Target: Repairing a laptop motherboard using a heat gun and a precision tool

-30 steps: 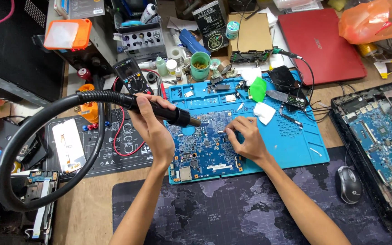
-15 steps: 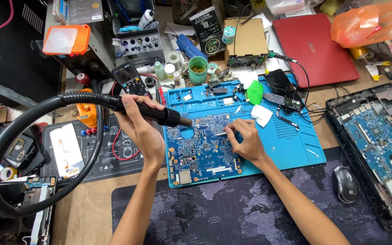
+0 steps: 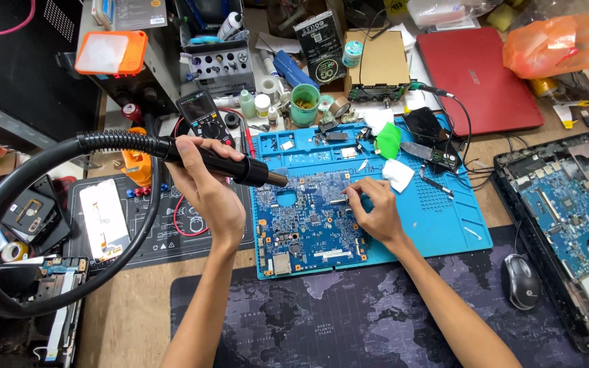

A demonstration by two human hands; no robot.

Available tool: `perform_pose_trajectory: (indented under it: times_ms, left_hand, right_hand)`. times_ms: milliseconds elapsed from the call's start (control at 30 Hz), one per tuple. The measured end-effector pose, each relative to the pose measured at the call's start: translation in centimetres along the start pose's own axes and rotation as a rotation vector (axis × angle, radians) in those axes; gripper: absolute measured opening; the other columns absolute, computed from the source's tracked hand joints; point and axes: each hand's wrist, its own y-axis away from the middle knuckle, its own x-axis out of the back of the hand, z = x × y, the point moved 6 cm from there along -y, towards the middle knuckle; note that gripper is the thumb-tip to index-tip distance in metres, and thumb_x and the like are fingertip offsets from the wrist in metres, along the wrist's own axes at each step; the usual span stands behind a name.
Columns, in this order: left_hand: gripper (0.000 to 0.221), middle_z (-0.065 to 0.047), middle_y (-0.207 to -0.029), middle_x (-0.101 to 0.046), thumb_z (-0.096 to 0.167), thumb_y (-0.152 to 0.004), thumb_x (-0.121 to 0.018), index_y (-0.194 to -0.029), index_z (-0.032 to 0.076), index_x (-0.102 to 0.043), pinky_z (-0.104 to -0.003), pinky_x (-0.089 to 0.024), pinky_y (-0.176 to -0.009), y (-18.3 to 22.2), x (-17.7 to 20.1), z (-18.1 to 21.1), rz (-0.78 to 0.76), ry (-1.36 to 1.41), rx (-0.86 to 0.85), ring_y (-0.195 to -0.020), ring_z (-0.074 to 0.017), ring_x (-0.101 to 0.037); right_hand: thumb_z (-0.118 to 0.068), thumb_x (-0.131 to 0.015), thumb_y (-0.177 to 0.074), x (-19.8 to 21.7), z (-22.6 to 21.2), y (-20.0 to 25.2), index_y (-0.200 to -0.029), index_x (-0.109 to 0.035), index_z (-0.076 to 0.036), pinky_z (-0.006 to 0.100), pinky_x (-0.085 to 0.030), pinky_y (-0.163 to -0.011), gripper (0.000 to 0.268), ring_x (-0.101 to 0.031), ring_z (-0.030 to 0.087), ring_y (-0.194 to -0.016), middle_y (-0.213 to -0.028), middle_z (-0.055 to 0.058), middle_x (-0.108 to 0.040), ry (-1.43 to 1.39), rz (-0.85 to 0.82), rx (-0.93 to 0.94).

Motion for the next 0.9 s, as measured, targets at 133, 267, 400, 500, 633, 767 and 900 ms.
perform_pose_trajectory:
  times_ms: [133,267,400,500,633,767,900]
  left_hand:
    - [0.024,-0.004,-0.072,-0.051,0.033,-0.111,-0.038,-0.102,0.011,-0.044,-0.031,-0.060,-0.072,-0.1,0.0,0.0,-0.004,-0.018,-0.002,-0.062,-0.0153,-0.062]
    - [0.024,-0.003,-0.072,-0.051,0.034,-0.112,-0.038,-0.103,0.011,-0.044,-0.031,-0.060,-0.073,-0.1,0.0,-0.2,-0.020,-0.023,-0.007,-0.063,-0.0149,-0.062]
    - [0.025,-0.002,-0.073,-0.052,0.034,-0.112,-0.036,-0.104,0.012,-0.044,-0.030,-0.061,-0.073,0.0,-0.3,-0.2,-0.036,-0.070,-0.006,-0.064,-0.0135,-0.064]
    - [0.024,-0.001,-0.073,-0.052,0.034,-0.113,-0.036,-0.104,0.013,-0.043,-0.030,-0.061,-0.074,0.2,-0.1,-0.5,-0.040,-0.093,0.001,-0.064,-0.0128,-0.064]
    - [0.025,-0.001,-0.074,-0.052,0.035,-0.112,-0.036,-0.104,0.013,-0.043,-0.030,-0.060,-0.075,0.4,-0.4,-0.9,-0.050,-0.088,0.014,-0.065,-0.0129,-0.064]
    - [0.025,-0.001,-0.074,-0.053,0.035,-0.112,-0.037,-0.104,0.012,-0.043,-0.030,-0.061,-0.076,0.3,-0.4,-1.2,-0.058,-0.087,0.022,-0.065,-0.0130,-0.064]
    - [0.026,-0.001,-0.074,-0.053,0.035,-0.112,-0.036,-0.104,0.012,-0.043,-0.030,-0.060,-0.077,-0.5,-0.3,-0.6,-0.045,-0.077,0.008,-0.065,-0.0129,-0.064]
  right_hand:
    - [-0.018,-0.062,-0.104,0.0,0.0,0.0,-0.090,-0.073,-0.018,0.031,-0.043,-0.088,0.018,-0.068,0.014,-0.073,-0.074,-0.003,-0.068,-0.001,0.003,-0.013]
    - [-0.016,-0.063,-0.103,0.2,0.1,-0.1,-0.090,-0.074,-0.018,0.030,-0.043,-0.089,0.017,-0.068,0.015,-0.074,-0.075,-0.003,-0.070,-0.015,0.020,-0.027]
    - [-0.017,-0.065,-0.102,0.3,0.1,-0.4,-0.089,-0.075,-0.018,0.029,-0.044,-0.088,0.017,-0.069,0.014,-0.074,-0.075,-0.003,-0.071,-0.007,0.028,-0.035]
    - [-0.017,-0.064,-0.102,0.5,-0.2,-0.4,-0.089,-0.075,-0.016,0.031,-0.044,-0.088,0.017,-0.069,0.016,-0.073,-0.075,-0.001,-0.072,-0.012,0.016,-0.050]
    - [-0.016,-0.064,-0.101,0.4,-0.1,-0.4,-0.090,-0.076,-0.016,0.031,-0.045,-0.088,0.016,-0.069,0.016,-0.073,-0.075,0.001,-0.073,-0.008,-0.004,-0.058]
    - [-0.017,-0.064,-0.102,0.4,0.0,-0.4,-0.090,-0.076,-0.018,0.030,-0.045,-0.088,0.017,-0.070,0.015,-0.074,-0.075,-0.002,-0.073,-0.002,-0.003,-0.057]
    - [-0.017,-0.064,-0.102,0.5,0.6,-0.4,-0.089,-0.075,-0.018,0.030,-0.047,-0.089,0.017,-0.070,0.016,-0.075,-0.074,-0.002,-0.072,-0.014,0.015,-0.088]
